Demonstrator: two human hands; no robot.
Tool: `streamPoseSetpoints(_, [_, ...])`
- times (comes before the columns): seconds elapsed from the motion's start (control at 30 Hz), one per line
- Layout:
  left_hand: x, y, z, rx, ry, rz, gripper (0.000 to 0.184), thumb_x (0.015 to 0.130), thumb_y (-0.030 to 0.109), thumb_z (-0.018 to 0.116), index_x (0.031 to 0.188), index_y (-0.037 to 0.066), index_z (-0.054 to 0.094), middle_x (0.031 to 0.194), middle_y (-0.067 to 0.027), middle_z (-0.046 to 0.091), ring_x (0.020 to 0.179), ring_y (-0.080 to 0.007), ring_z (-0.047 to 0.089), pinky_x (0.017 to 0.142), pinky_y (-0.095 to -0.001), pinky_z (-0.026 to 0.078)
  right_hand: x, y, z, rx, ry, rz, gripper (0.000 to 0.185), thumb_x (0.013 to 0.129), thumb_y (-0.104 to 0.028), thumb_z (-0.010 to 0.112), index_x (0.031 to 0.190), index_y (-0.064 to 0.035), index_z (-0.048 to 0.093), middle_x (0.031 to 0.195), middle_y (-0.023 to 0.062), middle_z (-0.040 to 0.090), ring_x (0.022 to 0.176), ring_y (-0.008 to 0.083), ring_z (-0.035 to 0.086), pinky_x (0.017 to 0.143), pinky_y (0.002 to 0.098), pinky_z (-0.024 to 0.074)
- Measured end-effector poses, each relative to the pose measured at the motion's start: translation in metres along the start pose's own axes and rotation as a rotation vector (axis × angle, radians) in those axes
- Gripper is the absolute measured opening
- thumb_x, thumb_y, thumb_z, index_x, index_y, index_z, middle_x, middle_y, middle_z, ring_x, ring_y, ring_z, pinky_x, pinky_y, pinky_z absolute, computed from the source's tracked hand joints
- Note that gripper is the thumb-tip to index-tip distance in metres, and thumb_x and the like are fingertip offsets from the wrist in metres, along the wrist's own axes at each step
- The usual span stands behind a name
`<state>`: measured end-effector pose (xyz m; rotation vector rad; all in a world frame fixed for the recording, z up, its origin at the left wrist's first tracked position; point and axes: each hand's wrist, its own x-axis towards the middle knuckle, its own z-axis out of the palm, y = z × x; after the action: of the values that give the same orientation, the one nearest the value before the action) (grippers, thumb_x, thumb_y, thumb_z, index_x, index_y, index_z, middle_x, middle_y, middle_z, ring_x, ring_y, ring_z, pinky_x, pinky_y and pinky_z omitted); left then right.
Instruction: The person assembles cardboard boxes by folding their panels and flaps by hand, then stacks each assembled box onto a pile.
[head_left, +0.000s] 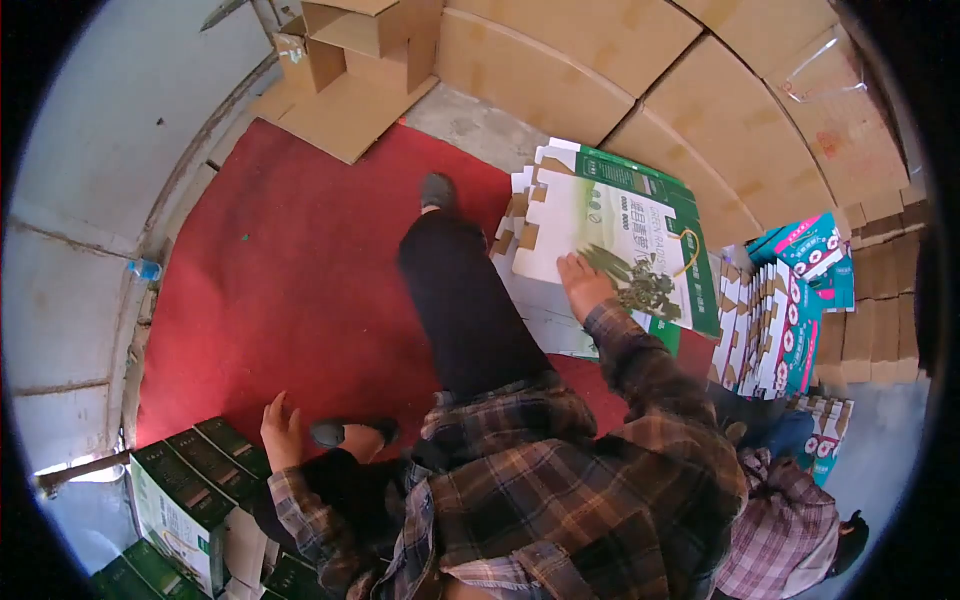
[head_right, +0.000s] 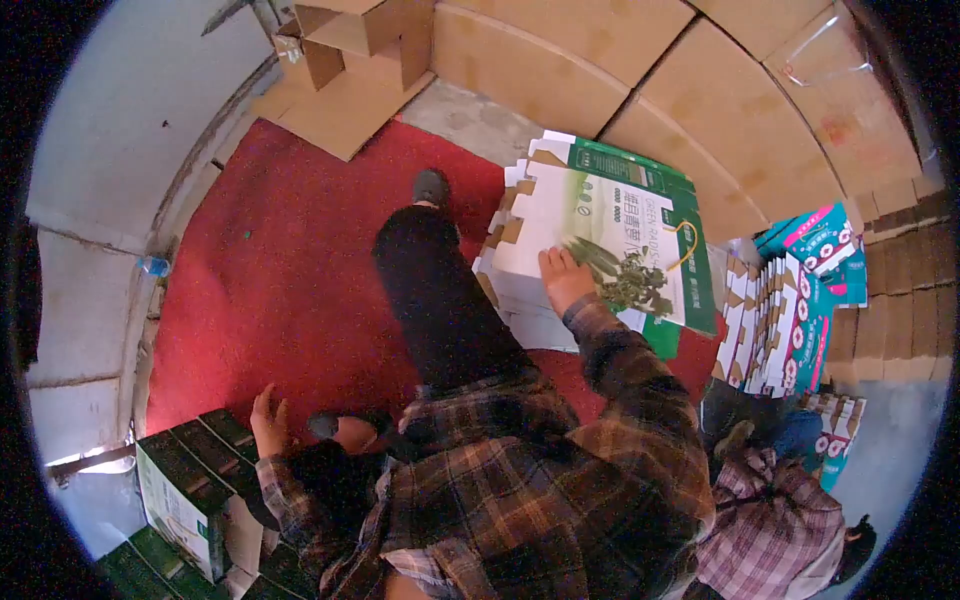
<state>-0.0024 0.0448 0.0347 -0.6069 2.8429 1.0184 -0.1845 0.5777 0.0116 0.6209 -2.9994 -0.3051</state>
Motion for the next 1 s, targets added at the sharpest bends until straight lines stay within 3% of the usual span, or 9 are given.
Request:
streamPoseSetpoints(0.2, [-0.005, 0.025, -0.009, 0.022, 0.041, 0.027, 0.04, 0.079, 0.003, 0.061, 0.118, -0.002, 0.054, 0.106, -0.0197, 0.059, 0.103, -0.0314, 0.056, 0.088, -0.0342, 0.045, 0.06, 0.09, -0.114, -0.009, 0.419, 0.259, 0.023, 0.078, -0.008, 0.051, 0.098, -0.0127, 0.061, 0.089, 0.0126, 0.063, 0.08, 0.0318, 0.061, 0.067, 0.0429, 0.0497])
streamPoseSetpoints(0.23, [-0.003, 0.029, -0.009, -0.012, 0.031, 0.0, 0.041, 0.078, 0.002, 0.062, 0.118, -0.002, 0.054, 0.105, -0.0195, 0.059, 0.102, -0.0312, 0.057, 0.087, -0.0342, 0.046, 0.073, 0.091, -0.162, -0.016, 0.306, 0.474, 0.023, 0.08, -0.009, 0.052, 0.101, -0.0139, 0.061, 0.089, 0.0132, 0.063, 0.081, 0.0322, 0.062, 0.069, 0.0443, 0.0498])
streamPoseSetpoints(0.3, [-0.004, 0.024, -0.01, -0.012, 0.067, 0.036, 0.04, 0.079, 0.003, 0.062, 0.118, -0.001, 0.055, 0.105, -0.0181, 0.06, 0.1, -0.0296, 0.058, 0.085, -0.0344, 0.046, 0.093, 0.121, -0.203, -0.019, 0.645, 0.333, 0.023, 0.081, -0.011, 0.055, 0.104, -0.0133, 0.06, 0.091, 0.0139, 0.064, 0.083, 0.0319, 0.063, 0.069, 0.044, 0.0499])
streamPoseSetpoints(0.5, [0.0, 0.004, -0.005, -0.216, 0.216, 0.034, 0.036, 0.082, 0.004, 0.062, 0.118, 0.002, 0.056, 0.101, -0.0121, 0.061, 0.09, -0.0224, 0.059, 0.079, -0.0335, 0.048, 0.13, 0.093, -0.292, 0.356, 0.927, 0.144, 0.025, 0.084, -0.012, 0.06, 0.108, -0.0059, 0.058, 0.094, 0.0138, 0.065, 0.086, 0.0266, 0.064, 0.073, 0.0343, 0.0494])
streamPoseSetpoints(0.53, [0.0, 0.005, -0.009, -0.274, 0.261, 0.028, 0.037, 0.08, 0.003, 0.064, 0.116, 0.003, 0.057, 0.093, -0.0104, 0.061, 0.081, -0.0202, 0.06, 0.074, -0.0327, 0.049, 0.136, 0.081, -0.293, 0.553, 0.9, 0.086, 0.025, 0.085, -0.011, 0.061, 0.108, -0.0042, 0.058, 0.093, 0.0122, 0.065, 0.086, 0.0213, 0.063, 0.074, 0.032, 0.0483])
streamPoseSetpoints(0.6, [-0.001, 0.015, -0.017, -0.331, 0.292, -0.035, 0.037, 0.082, 0.004, 0.063, 0.118, 0.003, 0.056, 0.099, -0.0094, 0.061, 0.087, -0.018, 0.059, 0.076, -0.032, 0.048, 0.161, 0.072, -0.28, 0.854, 0.859, -0.008, 0.026, 0.086, -0.008, 0.059, 0.111, 0.0001, 0.056, 0.096, 0.0069, 0.063, 0.091, 0.0111, 0.056, 0.081, 0.0277, 0.0457])
streamPoseSetpoints(0.73, [0.005, -0.02, -0.021, -0.631, 0.477, -0.057, 0.039, 0.089, 0.013, 0.057, 0.127, 0.006, 0.052, 0.12, -0.009, 0.056, 0.105, -0.016, 0.054, 0.084, -0.0301, 0.045, 0.206, 0.02, -0.251, 1.45, 0.659, -0.183, 0.036, 0.086, -0.002, 0.057, 0.122, 0.0003, 0.051, 0.109, 0.0049, 0.059, 0.099, 0.0141, 0.055, 0.089, 0.0283, 0.0432])
streamPoseSetpoints(0.87, [-0.003, -0.007, -0.049, -0.844, 0.584, -0.28, 0.044, 0.094, 0.024, 0.051, 0.134, 0.008, 0.044, 0.132, -0.01, 0.047, 0.12, -0.0185, 0.045, 0.094, -0.033, 0.039, 0.235, -0.043, -0.233, 1.668, 0.515, -0.287, 0.039, 0.085, 0.001, 0.057, 0.124, 0.0007, 0.05, 0.118, 0.0067, 0.055, 0.109, 0.0151, 0.051, 0.095, 0.0287, 0.0385])
streamPoseSetpoints(1.0, [-0.006, -0.011, -0.063, -1.058, 0.804, -0.147, 0.054, 0.095, 0.039, 0.046, 0.14, 0.012, 0.035, 0.139, -0.0103, 0.04, 0.129, -0.0209, 0.037, 0.099, -0.0388, 0.034, 0.257, -0.096, -0.199, 1.982, 0.262, -0.37, 0.045, 0.082, 0.006, 0.055, 0.126, -0.0003, 0.048, 0.123, 0.0073, 0.053, 0.115, 0.017, 0.048, 0.101, 0.0313, 0.0336])
